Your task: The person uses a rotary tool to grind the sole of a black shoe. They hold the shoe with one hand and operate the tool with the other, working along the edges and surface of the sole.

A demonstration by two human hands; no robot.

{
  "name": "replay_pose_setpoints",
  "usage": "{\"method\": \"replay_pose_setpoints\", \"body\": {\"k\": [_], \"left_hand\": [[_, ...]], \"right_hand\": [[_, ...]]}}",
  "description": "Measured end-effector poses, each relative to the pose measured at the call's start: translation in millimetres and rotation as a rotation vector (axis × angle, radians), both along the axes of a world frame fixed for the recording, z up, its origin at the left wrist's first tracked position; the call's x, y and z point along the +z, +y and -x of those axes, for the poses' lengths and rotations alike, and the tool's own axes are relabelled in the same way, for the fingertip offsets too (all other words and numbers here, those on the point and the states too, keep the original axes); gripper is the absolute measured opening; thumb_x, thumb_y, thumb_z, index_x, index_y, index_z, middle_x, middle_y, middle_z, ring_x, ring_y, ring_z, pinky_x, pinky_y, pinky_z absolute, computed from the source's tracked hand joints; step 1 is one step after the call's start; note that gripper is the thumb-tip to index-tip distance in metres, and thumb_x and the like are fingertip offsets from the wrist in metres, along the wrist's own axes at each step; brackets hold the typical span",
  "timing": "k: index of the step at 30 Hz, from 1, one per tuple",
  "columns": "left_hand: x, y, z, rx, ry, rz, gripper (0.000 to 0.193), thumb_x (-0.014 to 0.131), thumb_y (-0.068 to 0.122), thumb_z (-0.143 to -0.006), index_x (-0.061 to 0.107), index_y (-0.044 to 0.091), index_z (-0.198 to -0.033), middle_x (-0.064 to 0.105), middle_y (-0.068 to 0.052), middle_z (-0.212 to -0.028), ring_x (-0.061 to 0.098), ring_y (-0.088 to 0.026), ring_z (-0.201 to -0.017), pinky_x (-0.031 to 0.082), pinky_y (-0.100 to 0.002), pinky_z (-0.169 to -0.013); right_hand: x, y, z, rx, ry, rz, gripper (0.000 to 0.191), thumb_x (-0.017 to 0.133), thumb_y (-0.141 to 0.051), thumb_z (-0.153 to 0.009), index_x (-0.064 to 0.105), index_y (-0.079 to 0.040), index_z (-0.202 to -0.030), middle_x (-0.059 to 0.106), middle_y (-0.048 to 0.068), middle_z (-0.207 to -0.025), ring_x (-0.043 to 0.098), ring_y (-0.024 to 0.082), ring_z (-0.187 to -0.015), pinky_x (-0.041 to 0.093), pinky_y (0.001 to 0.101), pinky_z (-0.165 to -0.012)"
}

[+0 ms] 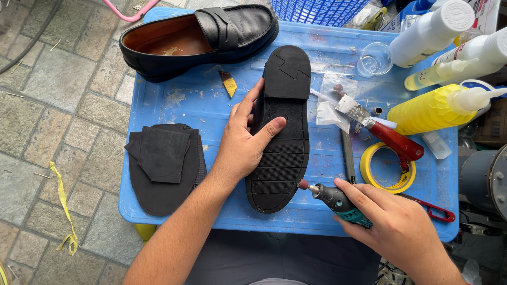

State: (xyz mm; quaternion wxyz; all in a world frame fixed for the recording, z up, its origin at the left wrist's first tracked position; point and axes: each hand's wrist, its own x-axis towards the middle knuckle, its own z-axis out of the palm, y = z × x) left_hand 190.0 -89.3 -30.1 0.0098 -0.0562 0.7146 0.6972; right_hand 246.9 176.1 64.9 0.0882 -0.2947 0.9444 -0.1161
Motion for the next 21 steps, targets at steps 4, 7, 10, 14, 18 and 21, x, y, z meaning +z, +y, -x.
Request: {"method": "replay_pose_setpoints", "body": {"k": [4, 7, 10, 14, 18, 21], "left_hand": [[-0.7, -0.7, 0.5, -0.012, -0.012, 0.028, 0.082, 0.072, 0.043, -0.091, 0.034, 0.023, -0.160, 0.050, -0.016, -0.133, 0.067, -0.024, -0.113, 0.065, -0.035, -0.093], [-1.5, -0.4, -0.7, -0.004, 0.031, 0.019, 0.080, 0.072, 0.043, -0.093, 0.034, 0.023, -0.161, 0.049, -0.016, -0.137, 0.067, -0.024, -0.116, 0.064, -0.036, -0.095], [-1.7, -0.1, 0.3, -0.011, 0.000, 0.037, 0.080, 0.072, 0.043, -0.092, 0.034, 0.024, -0.160, 0.050, -0.016, -0.134, 0.067, -0.024, -0.113, 0.065, -0.035, -0.093], [-1.5, -0.2, 0.5, -0.013, 0.017, -0.006, 0.080, 0.071, 0.042, -0.092, 0.033, 0.023, -0.160, 0.048, -0.016, -0.135, 0.066, -0.024, -0.115, 0.062, -0.036, -0.092], [-1.7, -0.5, -0.7, -0.011, -0.007, 0.025, 0.080, 0.071, 0.042, -0.093, 0.034, 0.024, -0.161, 0.050, -0.017, -0.134, 0.067, -0.025, -0.114, 0.065, -0.036, -0.094], [-1.9, -0.1, -1.0, -0.011, 0.003, 0.039, 0.079, 0.070, 0.043, -0.094, 0.033, 0.024, -0.162, 0.051, -0.017, -0.133, 0.066, -0.025, -0.117, 0.063, -0.036, -0.096]], "right_hand": [[-0.9, -0.3, -0.7, 0.000, -0.032, -0.013, 0.080, 0.088, -0.026, -0.062, 0.063, -0.013, -0.137, 0.073, 0.009, -0.099, 0.073, 0.025, -0.070, 0.058, 0.0363, -0.059], [-4.6, -0.6, -4.8, 0.030, -0.024, -0.010, 0.082, 0.088, -0.025, -0.060, 0.063, -0.011, -0.137, 0.073, 0.011, -0.103, 0.074, 0.027, -0.072, 0.058, 0.0366, -0.058], [-7.2, -0.4, -7.7, 0.071, -0.034, 0.072, 0.072, 0.087, -0.024, -0.063, 0.063, -0.010, -0.129, 0.074, 0.010, -0.103, 0.074, 0.025, -0.074, 0.059, 0.0346, -0.060], [-6.0, 0.7, -6.3, 0.043, 0.005, 0.057, 0.073, 0.087, -0.025, -0.063, 0.064, -0.011, -0.130, 0.073, 0.009, -0.100, 0.073, 0.026, -0.074, 0.058, 0.0359, -0.060], [-4.1, 0.5, -4.3, 0.016, 0.018, 0.028, 0.078, 0.088, -0.026, -0.063, 0.063, -0.012, -0.136, 0.072, 0.009, -0.095, 0.072, 0.026, -0.072, 0.057, 0.0374, -0.059], [-4.7, -0.7, -5.7, 0.031, 0.009, 0.010, 0.081, 0.088, -0.025, -0.060, 0.063, -0.011, -0.136, 0.072, 0.009, -0.100, 0.072, 0.027, -0.072, 0.057, 0.0376, -0.059]]}}
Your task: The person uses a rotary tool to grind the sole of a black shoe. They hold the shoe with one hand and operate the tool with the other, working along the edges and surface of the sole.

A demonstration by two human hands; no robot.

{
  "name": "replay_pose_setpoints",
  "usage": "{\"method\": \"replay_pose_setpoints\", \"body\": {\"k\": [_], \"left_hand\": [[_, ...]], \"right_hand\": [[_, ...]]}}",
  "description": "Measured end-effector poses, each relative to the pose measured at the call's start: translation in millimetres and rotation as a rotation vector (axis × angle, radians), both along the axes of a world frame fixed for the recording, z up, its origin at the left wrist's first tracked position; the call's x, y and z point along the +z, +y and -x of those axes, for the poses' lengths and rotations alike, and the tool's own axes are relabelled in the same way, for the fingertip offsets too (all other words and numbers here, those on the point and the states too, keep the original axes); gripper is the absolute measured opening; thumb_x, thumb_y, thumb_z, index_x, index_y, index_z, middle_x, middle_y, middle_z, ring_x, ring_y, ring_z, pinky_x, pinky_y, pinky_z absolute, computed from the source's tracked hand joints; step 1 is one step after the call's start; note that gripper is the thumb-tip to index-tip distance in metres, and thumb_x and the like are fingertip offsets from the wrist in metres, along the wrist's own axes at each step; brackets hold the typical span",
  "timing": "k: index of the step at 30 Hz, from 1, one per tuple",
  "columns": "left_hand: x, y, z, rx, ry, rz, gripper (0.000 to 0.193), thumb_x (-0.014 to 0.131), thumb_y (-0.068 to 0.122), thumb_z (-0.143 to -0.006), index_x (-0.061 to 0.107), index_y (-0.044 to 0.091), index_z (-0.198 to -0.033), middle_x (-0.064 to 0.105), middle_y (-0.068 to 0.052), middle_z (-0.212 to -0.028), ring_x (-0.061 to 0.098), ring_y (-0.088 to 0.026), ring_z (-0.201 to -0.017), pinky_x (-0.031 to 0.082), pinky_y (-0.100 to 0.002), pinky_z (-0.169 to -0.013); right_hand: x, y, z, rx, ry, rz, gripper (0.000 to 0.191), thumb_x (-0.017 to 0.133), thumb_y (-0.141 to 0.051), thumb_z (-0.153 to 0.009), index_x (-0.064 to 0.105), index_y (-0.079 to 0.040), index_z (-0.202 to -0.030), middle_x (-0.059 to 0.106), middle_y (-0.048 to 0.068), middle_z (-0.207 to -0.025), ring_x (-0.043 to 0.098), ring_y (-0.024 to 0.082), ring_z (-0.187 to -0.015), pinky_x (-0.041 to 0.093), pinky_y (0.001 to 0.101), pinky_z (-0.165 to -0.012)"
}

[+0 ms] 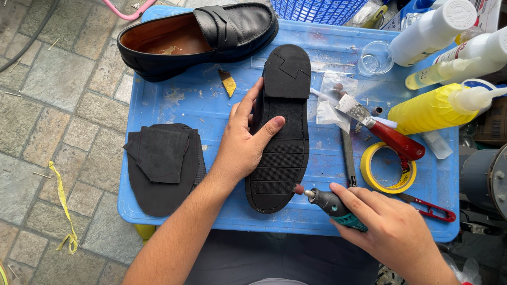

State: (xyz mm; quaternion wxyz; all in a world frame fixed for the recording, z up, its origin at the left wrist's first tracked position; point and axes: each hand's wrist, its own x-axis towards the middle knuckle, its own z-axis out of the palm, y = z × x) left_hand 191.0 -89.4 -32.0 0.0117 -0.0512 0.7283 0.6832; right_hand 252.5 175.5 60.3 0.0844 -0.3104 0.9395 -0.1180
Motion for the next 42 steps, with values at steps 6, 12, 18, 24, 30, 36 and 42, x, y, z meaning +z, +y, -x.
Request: {"method": "replay_pose_setpoints", "body": {"k": [6, 12, 18, 24, 30, 36, 42], "left_hand": [[1.1, -1.3, 1.4, -0.004, -0.007, -0.014, 0.080, 0.069, 0.045, -0.093, 0.033, 0.024, -0.161, 0.050, -0.018, -0.133, 0.066, -0.026, -0.117, 0.063, -0.037, -0.097], [0.5, -1.0, -0.1, -0.004, 0.013, -0.034, 0.080, 0.070, 0.043, -0.094, 0.033, 0.023, -0.161, 0.048, -0.018, -0.137, 0.065, -0.026, -0.120, 0.061, -0.038, -0.099], [-1.5, -0.2, 0.1, -0.006, 0.007, -0.020, 0.080, 0.069, 0.045, -0.094, 0.032, 0.023, -0.162, 0.049, -0.018, -0.136, 0.065, -0.027, -0.120, 0.062, -0.038, -0.099], [0.1, -0.6, 1.0, 0.001, 0.002, -0.024, 0.081, 0.070, 0.046, -0.093, 0.033, 0.024, -0.161, 0.048, -0.018, -0.136, 0.065, -0.026, -0.118, 0.062, -0.038, -0.097], [-0.4, 0.2, 0.7, 0.004, 0.011, 0.000, 0.081, 0.071, 0.046, -0.093, 0.034, 0.024, -0.161, 0.050, -0.017, -0.135, 0.066, -0.025, -0.117, 0.062, -0.038, -0.098], [-0.4, 0.5, 0.7, 0.004, 0.001, -0.015, 0.080, 0.070, 0.045, -0.093, 0.034, 0.025, -0.161, 0.049, -0.017, -0.134, 0.066, -0.025, -0.116, 0.063, -0.037, -0.096], [2.2, 0.4, 0.3, 0.000, 0.006, -0.043, 0.079, 0.070, 0.044, -0.093, 0.034, 0.025, -0.161, 0.049, -0.016, -0.133, 0.066, -0.025, -0.116, 0.064, -0.038, -0.095]], "right_hand": [[-3.4, -1.7, -1.9, 0.068, 0.008, 0.052, 0.073, 0.087, -0.025, -0.061, 0.064, -0.010, -0.128, 0.073, 0.009, -0.103, 0.073, 0.025, -0.074, 0.058, 0.0356, -0.061], [-0.9, -0.1, 0.7, -0.045, 0.032, -0.002, 0.077, 0.091, -0.028, -0.065, 0.064, -0.013, -0.135, 0.073, 0.008, -0.097, 0.073, 0.025, -0.073, 0.057, 0.0372, -0.060], [-3.2, -0.5, -3.3, 0.043, -0.010, 0.006, 0.082, 0.089, -0.025, -0.058, 0.063, -0.013, -0.135, 0.073, 0.009, -0.100, 0.073, 0.025, -0.073, 0.058, 0.0357, -0.059], [-6.8, 4.7, -4.4, 0.009, 0.005, 0.012, 0.080, 0.089, -0.025, -0.060, 0.064, -0.013, -0.135, 0.072, 0.009, -0.102, 0.073, 0.026, -0.074, 0.057, 0.0363, -0.060], [-7.4, 4.2, -5.6, 0.059, -0.005, 0.018, 0.075, 0.088, -0.026, -0.063, 0.063, -0.012, -0.133, 0.072, 0.007, -0.103, 0.072, 0.025, -0.076, 0.057, 0.0362, -0.062], [-2.4, -0.1, -3.1, 0.049, 0.022, 0.040, 0.075, 0.087, -0.024, -0.061, 0.064, -0.012, -0.131, 0.072, 0.009, -0.100, 0.072, 0.027, -0.074, 0.057, 0.0373, -0.060], [3.2, 4.1, 1.6, -0.016, 0.035, -0.015, 0.080, 0.088, -0.026, -0.061, 0.063, -0.014, -0.136, 0.073, 0.009, -0.097, 0.074, 0.025, -0.075, 0.058, 0.0364, -0.062]]}}
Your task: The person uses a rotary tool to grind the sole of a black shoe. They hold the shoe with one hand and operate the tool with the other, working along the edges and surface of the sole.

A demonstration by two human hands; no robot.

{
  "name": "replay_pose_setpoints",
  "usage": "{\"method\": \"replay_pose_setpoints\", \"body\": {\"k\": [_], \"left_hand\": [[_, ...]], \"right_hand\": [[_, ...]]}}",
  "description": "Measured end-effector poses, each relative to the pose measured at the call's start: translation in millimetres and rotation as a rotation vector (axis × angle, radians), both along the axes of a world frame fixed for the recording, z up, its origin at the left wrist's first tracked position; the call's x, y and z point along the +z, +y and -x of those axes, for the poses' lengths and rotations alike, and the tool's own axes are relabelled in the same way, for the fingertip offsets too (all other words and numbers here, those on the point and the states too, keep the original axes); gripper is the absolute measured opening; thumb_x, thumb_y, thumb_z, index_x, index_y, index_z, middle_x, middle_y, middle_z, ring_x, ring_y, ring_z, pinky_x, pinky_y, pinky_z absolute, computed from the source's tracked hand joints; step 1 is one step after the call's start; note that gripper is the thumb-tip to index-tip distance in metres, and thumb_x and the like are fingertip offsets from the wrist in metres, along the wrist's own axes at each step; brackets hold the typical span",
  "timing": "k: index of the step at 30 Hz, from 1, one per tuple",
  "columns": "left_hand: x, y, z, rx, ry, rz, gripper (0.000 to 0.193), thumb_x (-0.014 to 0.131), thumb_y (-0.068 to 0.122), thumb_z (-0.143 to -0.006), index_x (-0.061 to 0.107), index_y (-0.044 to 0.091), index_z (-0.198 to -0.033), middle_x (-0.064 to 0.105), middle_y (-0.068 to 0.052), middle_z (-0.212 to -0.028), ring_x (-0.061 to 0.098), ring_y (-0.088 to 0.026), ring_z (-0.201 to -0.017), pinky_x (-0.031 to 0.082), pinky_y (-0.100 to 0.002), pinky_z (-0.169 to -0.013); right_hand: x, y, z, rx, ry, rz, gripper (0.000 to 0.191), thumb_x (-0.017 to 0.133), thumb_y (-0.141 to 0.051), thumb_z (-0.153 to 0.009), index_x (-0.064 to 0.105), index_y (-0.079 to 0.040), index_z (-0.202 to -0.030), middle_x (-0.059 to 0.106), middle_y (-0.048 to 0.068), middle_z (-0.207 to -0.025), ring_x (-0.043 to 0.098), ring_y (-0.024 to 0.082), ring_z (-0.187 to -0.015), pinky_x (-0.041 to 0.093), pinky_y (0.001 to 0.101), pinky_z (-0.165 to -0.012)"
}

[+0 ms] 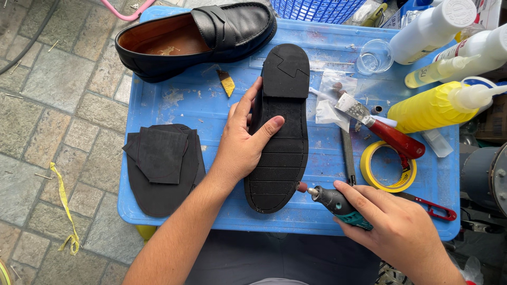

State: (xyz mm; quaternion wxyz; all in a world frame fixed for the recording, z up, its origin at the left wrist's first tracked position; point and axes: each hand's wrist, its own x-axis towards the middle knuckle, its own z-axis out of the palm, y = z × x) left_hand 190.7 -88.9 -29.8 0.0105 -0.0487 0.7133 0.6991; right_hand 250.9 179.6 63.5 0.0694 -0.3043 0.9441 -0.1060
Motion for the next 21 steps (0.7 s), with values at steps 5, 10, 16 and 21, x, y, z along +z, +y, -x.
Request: {"method": "replay_pose_setpoints", "body": {"k": [5, 10, 16, 21], "left_hand": [[-0.3, -0.3, -1.0, 0.001, -0.027, 0.038, 0.079, 0.070, 0.043, -0.093, 0.034, 0.025, -0.160, 0.050, -0.016, -0.132, 0.066, -0.026, -0.115, 0.064, -0.038, -0.094], [-0.3, 0.0, -0.7, 0.004, 0.028, 0.007, 0.079, 0.071, 0.042, -0.094, 0.034, 0.024, -0.161, 0.050, -0.017, -0.134, 0.066, -0.027, -0.118, 0.063, -0.038, -0.097], [-0.9, 0.1, -0.7, 0.004, 0.011, 0.016, 0.079, 0.071, 0.043, -0.094, 0.034, 0.024, -0.161, 0.049, -0.017, -0.135, 0.066, -0.026, -0.118, 0.062, -0.038, -0.098], [-1.5, 0.1, -0.6, 0.000, -0.004, 0.021, 0.079, 0.070, 0.044, -0.093, 0.034, 0.024, -0.161, 0.049, -0.017, -0.134, 0.064, -0.026, -0.120, 0.063, -0.039, -0.096]], "right_hand": [[-4.7, -0.6, -3.2, 0.000, -0.063, -0.031, 0.082, 0.091, -0.028, -0.060, 0.064, -0.015, -0.136, 0.074, 0.009, -0.102, 0.074, 0.026, -0.073, 0.058, 0.0363, -0.059], [-7.8, -0.3, -5.3, 0.033, -0.073, 0.040, 0.076, 0.088, -0.025, -0.061, 0.065, -0.013, -0.133, 0.074, 0.009, -0.107, 0.074, 0.025, -0.075, 0.059, 0.0352, -0.061], [-7.0, -1.5, -5.1, 0.045, -0.074, 0.041, 0.076, 0.088, -0.025, -0.061, 0.065, -0.014, -0.132, 0.074, 0.010, -0.106, 0.074, 0.027, -0.074, 0.059, 0.0366, -0.060], [-8.4, -0.3, -6.0, 0.048, -0.051, 0.008, 0.080, 0.088, -0.026, -0.060, 0.064, -0.013, -0.135, 0.072, 0.011, -0.104, 0.073, 0.027, -0.073, 0.058, 0.0376, -0.060]]}}
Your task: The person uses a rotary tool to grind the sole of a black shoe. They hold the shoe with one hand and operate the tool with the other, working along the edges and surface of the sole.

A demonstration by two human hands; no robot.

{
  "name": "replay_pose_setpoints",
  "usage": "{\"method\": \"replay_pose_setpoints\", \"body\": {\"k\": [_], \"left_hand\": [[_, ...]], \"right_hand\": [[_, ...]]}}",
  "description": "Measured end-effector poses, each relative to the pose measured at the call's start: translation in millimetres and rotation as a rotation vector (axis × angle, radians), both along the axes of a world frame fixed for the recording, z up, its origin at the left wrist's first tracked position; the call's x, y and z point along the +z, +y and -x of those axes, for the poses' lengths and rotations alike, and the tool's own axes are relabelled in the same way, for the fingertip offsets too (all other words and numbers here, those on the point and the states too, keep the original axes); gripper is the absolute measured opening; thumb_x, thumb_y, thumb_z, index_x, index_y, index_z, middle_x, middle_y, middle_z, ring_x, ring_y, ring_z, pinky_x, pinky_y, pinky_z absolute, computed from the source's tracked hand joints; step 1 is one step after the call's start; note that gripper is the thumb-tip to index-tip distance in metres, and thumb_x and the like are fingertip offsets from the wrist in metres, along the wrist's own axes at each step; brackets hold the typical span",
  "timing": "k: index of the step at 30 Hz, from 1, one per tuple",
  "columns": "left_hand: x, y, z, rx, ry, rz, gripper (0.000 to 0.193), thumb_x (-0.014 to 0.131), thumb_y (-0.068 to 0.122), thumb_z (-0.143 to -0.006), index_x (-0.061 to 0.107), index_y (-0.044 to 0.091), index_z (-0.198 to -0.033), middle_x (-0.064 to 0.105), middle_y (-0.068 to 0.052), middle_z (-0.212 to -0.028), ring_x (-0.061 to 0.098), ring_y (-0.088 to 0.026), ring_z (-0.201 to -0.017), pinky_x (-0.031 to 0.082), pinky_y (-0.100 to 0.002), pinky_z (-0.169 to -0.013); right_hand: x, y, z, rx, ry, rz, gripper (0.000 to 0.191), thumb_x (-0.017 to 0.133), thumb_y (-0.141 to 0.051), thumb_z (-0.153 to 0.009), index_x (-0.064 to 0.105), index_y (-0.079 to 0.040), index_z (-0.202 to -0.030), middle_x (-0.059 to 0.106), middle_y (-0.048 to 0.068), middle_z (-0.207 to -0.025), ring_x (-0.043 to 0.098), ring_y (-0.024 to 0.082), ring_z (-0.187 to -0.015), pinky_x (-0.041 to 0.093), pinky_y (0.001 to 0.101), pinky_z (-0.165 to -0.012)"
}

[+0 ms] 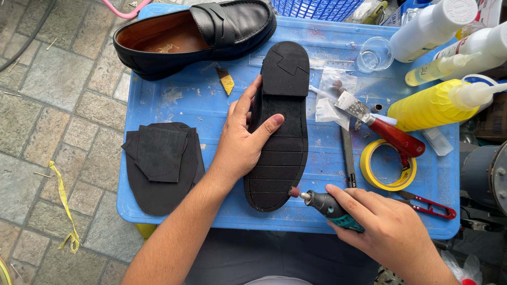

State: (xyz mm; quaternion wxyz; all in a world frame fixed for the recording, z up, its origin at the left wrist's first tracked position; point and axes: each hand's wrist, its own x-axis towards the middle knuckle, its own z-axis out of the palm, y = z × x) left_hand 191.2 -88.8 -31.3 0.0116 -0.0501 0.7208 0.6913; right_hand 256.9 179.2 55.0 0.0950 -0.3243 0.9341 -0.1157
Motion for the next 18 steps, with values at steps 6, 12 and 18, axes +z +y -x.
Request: {"method": "replay_pose_setpoints", "body": {"k": [6, 12, 18], "left_hand": [[-0.5, 0.2, -0.6, 0.002, -0.004, -0.005, 0.079, 0.070, 0.045, -0.092, 0.035, 0.024, -0.160, 0.050, -0.017, -0.134, 0.067, -0.026, -0.117, 0.063, -0.039, -0.097], [-0.8, -0.6, -0.4, 0.001, 0.029, -0.010, 0.079, 0.071, 0.043, -0.095, 0.035, 0.023, -0.161, 0.049, -0.018, -0.138, 0.064, -0.028, -0.121, 0.060, -0.039, -0.101], [0.3, -0.2, -1.0, 0.005, 0.002, -0.034, 0.080, 0.071, 0.043, -0.093, 0.034, 0.024, -0.161, 0.049, -0.017, -0.137, 0.065, -0.027, -0.121, 0.060, -0.038, -0.100]], "right_hand": [[-3.8, 3.8, -2.3, -0.041, -0.021, -0.027, 0.076, 0.089, -0.031, -0.069, 0.063, -0.015, -0.139, 0.073, 0.007, -0.104, 0.073, 0.024, -0.077, 0.057, 0.0361, -0.063], [0.3, -2.7, 0.3, 0.000, 0.014, 0.070, 0.073, 0.087, -0.024, -0.061, 0.065, -0.012, -0.130, 0.073, 0.008, -0.102, 0.073, 0.026, -0.074, 0.058, 0.0360, -0.061], [4.6, -4.4, 3.3, -0.008, 0.032, 0.047, 0.071, 0.088, -0.024, -0.061, 0.065, -0.012, -0.127, 0.073, 0.009, -0.100, 0.073, 0.027, -0.074, 0.057, 0.0376, -0.061]]}}
